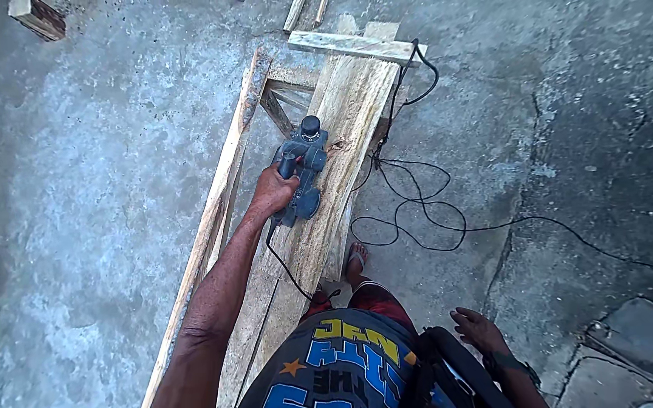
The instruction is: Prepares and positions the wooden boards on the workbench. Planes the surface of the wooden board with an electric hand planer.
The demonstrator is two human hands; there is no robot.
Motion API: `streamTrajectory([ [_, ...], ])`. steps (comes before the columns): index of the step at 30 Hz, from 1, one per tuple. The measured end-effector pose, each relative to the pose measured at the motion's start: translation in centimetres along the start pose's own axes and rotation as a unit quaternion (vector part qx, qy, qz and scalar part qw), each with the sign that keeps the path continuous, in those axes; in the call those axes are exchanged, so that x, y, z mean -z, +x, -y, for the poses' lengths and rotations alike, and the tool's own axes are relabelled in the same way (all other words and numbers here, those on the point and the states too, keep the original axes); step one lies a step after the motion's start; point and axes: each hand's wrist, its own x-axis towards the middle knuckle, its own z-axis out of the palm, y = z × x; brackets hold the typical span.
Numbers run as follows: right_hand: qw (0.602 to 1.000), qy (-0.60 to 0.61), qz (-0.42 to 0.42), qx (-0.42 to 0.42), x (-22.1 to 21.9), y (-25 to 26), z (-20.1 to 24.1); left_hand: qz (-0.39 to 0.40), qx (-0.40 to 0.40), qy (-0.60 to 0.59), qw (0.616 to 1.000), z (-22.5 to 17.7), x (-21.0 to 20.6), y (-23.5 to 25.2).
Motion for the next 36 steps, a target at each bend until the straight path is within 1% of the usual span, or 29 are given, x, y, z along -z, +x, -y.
streamTrajectory([
  [11, 1.0, 0.018, -0.005, -0.023, 1.3, 0.3, -2.1, 0.0, -0.012, 0.009, 1.0, -4.2, -1.3, 6.0],
  [16, 0.998, 0.04, -0.019, -0.037, 1.8, 0.0, -4.2, -0.005, -0.017, 0.0, 1.0, -6.1, -1.9, 8.6],
  [19, 0.999, 0.039, -0.015, -0.035, 2.4, -0.4, -5.5, -0.006, -0.023, -0.011, 1.0, -7.4, -2.3, 10.7],
  [24, 0.999, 0.038, -0.009, -0.035, 3.0, -1.6, -6.4, -0.019, -0.028, -0.017, 0.999, -9.6, -2.7, 13.5],
  [26, 0.999, 0.037, -0.013, -0.036, 3.1, -2.1, -6.8, -0.028, -0.03, -0.019, 0.999, -10.3, -2.3, 13.3],
  [29, 0.999, 0.024, -0.006, -0.035, 2.9, -2.1, -7.3, -0.044, -0.03, -0.027, 0.998, -11.1, -0.2, 11.2],
  [32, 0.999, 0.016, -0.003, -0.029, 1.8, -1.0, -7.8, -0.058, -0.04, -0.03, 0.997, -11.1, 2.8, 8.0],
  [36, 0.999, 0.032, -0.009, -0.003, 0.0, 0.7, -6.8, -0.087, -0.059, -0.05, 0.993, -9.8, 7.1, 2.6],
])
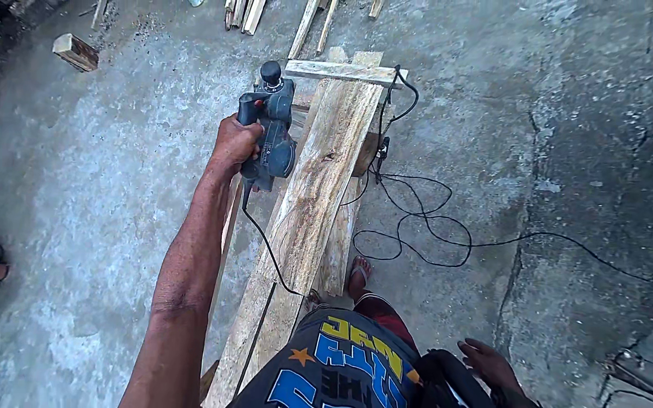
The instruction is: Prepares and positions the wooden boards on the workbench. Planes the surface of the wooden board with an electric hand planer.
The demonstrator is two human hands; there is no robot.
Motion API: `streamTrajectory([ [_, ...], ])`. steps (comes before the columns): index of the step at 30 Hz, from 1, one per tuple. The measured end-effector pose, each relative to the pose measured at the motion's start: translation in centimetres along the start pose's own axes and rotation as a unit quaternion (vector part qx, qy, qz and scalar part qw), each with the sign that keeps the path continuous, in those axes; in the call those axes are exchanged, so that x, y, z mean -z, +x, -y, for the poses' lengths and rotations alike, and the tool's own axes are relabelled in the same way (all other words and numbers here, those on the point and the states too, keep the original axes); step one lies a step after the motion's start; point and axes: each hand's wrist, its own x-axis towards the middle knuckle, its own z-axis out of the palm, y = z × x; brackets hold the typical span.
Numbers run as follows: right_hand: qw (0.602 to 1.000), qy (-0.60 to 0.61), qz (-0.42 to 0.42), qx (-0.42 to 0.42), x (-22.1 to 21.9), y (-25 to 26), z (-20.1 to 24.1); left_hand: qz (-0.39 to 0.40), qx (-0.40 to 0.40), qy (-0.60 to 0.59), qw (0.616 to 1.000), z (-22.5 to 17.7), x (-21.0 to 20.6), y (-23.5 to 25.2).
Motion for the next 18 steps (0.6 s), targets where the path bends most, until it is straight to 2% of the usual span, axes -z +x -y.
streamTrajectory([
  [5, 0.999, -0.012, 0.013, 0.036, -2.2, -1.8, 3.2, -0.025, -0.017, -0.001, 1.0, 3.0, 5.0, -7.3],
  [9, 0.997, -0.054, 0.027, 0.046, -3.7, -2.6, 3.2, -0.021, 0.009, 0.001, 1.0, 6.3, 7.2, -13.0],
  [15, 0.996, -0.079, 0.039, 0.024, -5.4, -3.5, 3.0, 0.003, 0.052, -0.001, 0.999, 12.1, 6.5, -19.3],
  [18, 0.995, -0.085, 0.039, 0.029, -6.0, -3.6, 3.4, 0.037, 0.072, 0.022, 0.997, 14.2, 5.0, -20.4],
])
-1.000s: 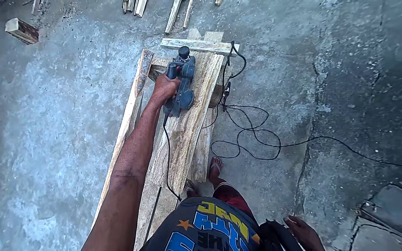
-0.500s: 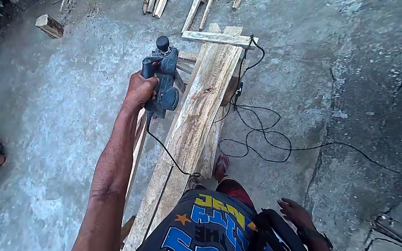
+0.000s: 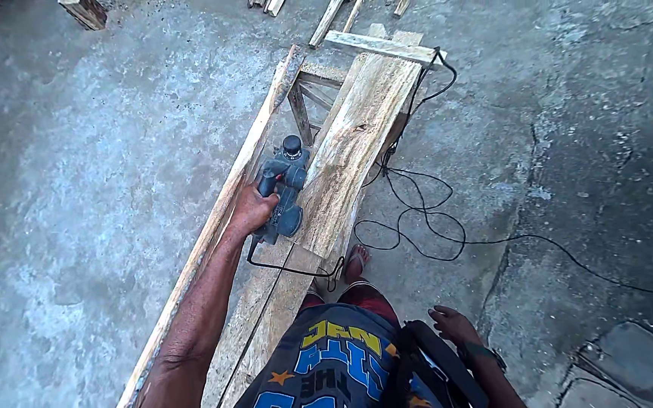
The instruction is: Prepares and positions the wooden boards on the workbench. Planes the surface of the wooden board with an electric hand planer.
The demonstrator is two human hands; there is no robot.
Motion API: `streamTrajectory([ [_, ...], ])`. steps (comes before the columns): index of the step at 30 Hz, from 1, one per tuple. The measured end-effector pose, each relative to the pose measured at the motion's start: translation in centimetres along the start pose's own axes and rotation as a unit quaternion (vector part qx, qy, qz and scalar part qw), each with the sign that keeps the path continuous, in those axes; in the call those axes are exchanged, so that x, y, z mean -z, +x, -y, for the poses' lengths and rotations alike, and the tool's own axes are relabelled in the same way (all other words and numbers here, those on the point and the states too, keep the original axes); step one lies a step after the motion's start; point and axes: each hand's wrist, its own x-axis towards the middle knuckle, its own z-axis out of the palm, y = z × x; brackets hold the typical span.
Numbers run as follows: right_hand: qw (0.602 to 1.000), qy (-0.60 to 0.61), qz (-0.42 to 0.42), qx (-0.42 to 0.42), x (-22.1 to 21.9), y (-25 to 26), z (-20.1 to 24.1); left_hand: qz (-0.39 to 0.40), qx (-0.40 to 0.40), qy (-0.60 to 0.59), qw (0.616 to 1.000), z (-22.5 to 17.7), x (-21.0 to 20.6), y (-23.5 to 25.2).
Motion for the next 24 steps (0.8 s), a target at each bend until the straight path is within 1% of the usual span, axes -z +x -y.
streamTrajectory([
  [5, 1.0, -0.001, 0.005, 0.008, -0.5, -0.2, 1.6, 0.036, 0.028, 0.043, 0.998, 0.9, -3.0, 0.7],
  [10, 1.0, -0.003, 0.006, 0.007, 0.1, 0.5, 2.1, 0.048, 0.034, 0.07, 0.996, 0.0, -5.1, 3.0],
  [16, 1.0, -0.026, 0.008, -0.008, 2.0, 2.4, 1.6, 0.052, 0.015, 0.061, 0.997, -2.4, -6.6, 7.0],
  [22, 1.0, 0.002, 0.01, -0.018, 4.5, 4.0, 3.5, 0.048, 0.019, 0.085, 0.995, -6.6, -8.0, 10.5],
  [24, 1.0, 0.016, 0.007, -0.017, 5.4, 4.4, 4.4, 0.042, 0.017, 0.079, 0.996, -7.3, -8.9, 12.7],
])
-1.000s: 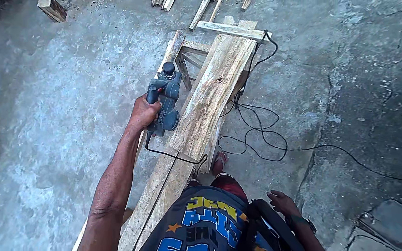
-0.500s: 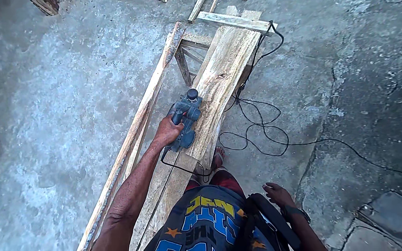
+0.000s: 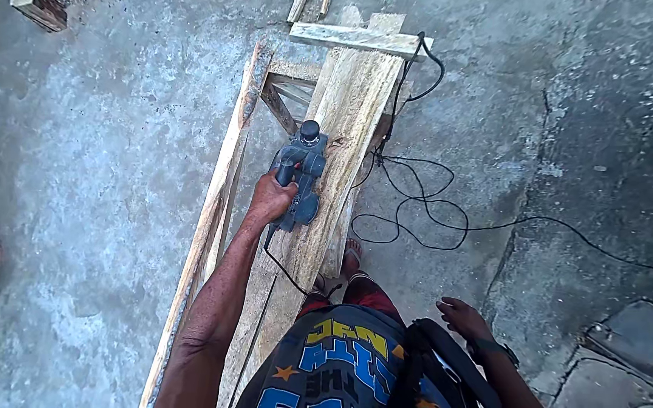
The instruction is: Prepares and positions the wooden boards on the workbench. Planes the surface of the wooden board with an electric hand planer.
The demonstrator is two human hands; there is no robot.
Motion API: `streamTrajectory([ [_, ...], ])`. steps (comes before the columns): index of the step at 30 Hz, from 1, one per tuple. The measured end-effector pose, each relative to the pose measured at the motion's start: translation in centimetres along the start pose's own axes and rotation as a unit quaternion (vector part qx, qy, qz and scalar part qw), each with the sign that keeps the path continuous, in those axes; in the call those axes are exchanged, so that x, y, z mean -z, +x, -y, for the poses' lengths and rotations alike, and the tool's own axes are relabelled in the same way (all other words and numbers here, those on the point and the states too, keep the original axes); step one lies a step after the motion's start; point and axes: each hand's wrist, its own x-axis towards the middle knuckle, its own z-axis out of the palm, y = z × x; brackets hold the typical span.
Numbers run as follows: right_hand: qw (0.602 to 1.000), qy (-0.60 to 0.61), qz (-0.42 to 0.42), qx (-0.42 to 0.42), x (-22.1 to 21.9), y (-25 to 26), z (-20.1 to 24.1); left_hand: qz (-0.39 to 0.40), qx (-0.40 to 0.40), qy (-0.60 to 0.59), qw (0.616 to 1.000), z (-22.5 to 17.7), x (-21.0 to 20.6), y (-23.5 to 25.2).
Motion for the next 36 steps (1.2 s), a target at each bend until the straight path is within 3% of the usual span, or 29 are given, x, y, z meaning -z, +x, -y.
streamTrajectory([
  [7, 1.0, 0.016, -0.004, 0.011, 2.1, 0.8, 1.2, -0.001, -0.023, -0.018, 1.0, -3.0, -0.9, 5.9],
  [19, 0.999, 0.03, -0.02, -0.018, 3.5, 0.8, -1.7, -0.008, -0.052, -0.051, 0.997, -8.8, -1.8, 14.0],
  [28, 0.999, 0.01, -0.039, 0.001, 3.7, 0.2, -3.3, -0.024, -0.051, -0.066, 0.996, -11.0, -1.6, 15.7],
  [31, 0.998, -0.018, -0.032, 0.06, 3.2, 0.5, -0.7, -0.036, -0.059, -0.065, 0.995, -10.8, -0.6, 14.1],
  [36, 0.982, -0.059, -0.01, 0.18, 1.3, -0.5, 7.6, -0.046, -0.074, -0.071, 0.994, -10.1, 2.7, 9.8],
])
